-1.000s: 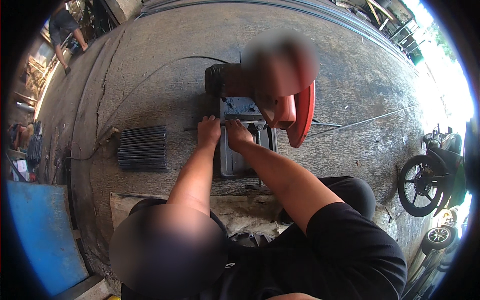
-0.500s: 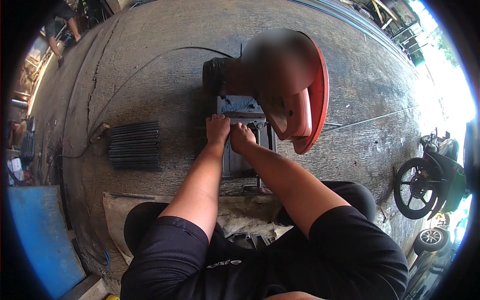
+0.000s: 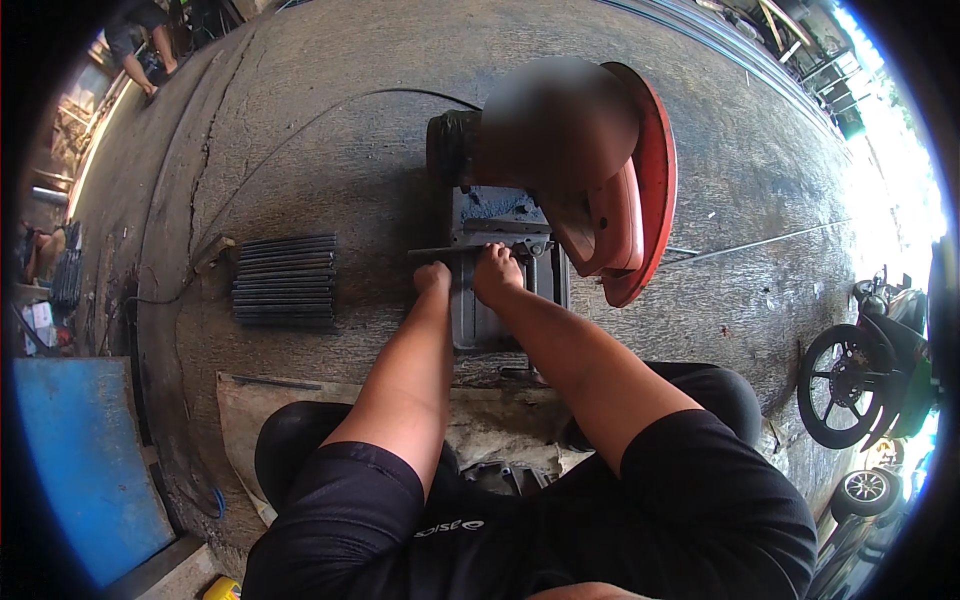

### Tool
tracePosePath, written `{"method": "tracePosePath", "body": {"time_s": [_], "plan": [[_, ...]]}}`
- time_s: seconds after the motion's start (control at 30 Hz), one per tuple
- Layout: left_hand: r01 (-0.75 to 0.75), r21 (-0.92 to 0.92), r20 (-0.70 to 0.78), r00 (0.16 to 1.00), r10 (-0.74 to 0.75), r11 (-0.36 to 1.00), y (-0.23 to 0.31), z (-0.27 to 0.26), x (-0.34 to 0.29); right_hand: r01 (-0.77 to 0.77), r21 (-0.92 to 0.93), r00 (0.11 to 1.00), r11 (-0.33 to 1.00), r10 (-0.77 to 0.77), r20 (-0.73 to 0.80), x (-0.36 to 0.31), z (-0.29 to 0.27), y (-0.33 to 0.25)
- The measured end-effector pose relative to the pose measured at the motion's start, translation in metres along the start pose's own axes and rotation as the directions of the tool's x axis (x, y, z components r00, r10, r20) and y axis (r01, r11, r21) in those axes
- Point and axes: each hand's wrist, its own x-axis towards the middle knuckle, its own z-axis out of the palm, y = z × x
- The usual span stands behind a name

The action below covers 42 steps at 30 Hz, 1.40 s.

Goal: Cutting several small metal rods to length using a circular chop saw.

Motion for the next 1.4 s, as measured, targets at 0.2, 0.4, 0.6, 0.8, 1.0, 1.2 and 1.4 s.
{"method": "tracePosePath", "body": {"time_s": [0.2,0.4,0.6,0.8,1.0,1.2,1.4], "plan": [[0.136,-0.658,0.098,0.991,-0.095,0.741,0.038,-0.005,-0.046,-0.091,0.030,0.991,0.995,0.088,0.097,-0.009,-0.004,0.028],[-0.111,-0.294,0.075,0.988,0.139,0.949,0.054,0.004,-0.067,-0.132,-0.056,0.979,0.990,0.139,0.152,-0.008,0.003,0.059],[-0.238,-0.197,-0.015,0.971,0.240,0.951,0.045,0.003,-0.061,-0.117,-0.022,0.986,0.993,0.119,0.113,-0.007,0.002,0.052],[-0.335,-0.097,-0.030,0.942,0.334,0.937,0.049,-0.009,-0.083,-0.164,0.034,0.980,0.986,0.159,0.123,-0.003,-0.001,0.054],[-0.353,-0.045,-0.096,0.933,0.348,0.935,0.044,-0.028,-0.113,-0.175,0.133,0.965,0.976,0.143,0.222,-0.008,-0.017,0.045],[-0.454,-0.070,-0.115,0.888,0.445,0.888,0.047,-0.026,-0.124,-0.252,0.128,0.943,0.959,0.214,0.256,-0.004,-0.010,0.052],[-0.477,-0.037,-0.011,0.879,0.477,0.878,0.050,-0.020,-0.116,-0.188,0.120,0.959,0.975,0.156,0.237,-0.007,-0.011,0.060]]}}
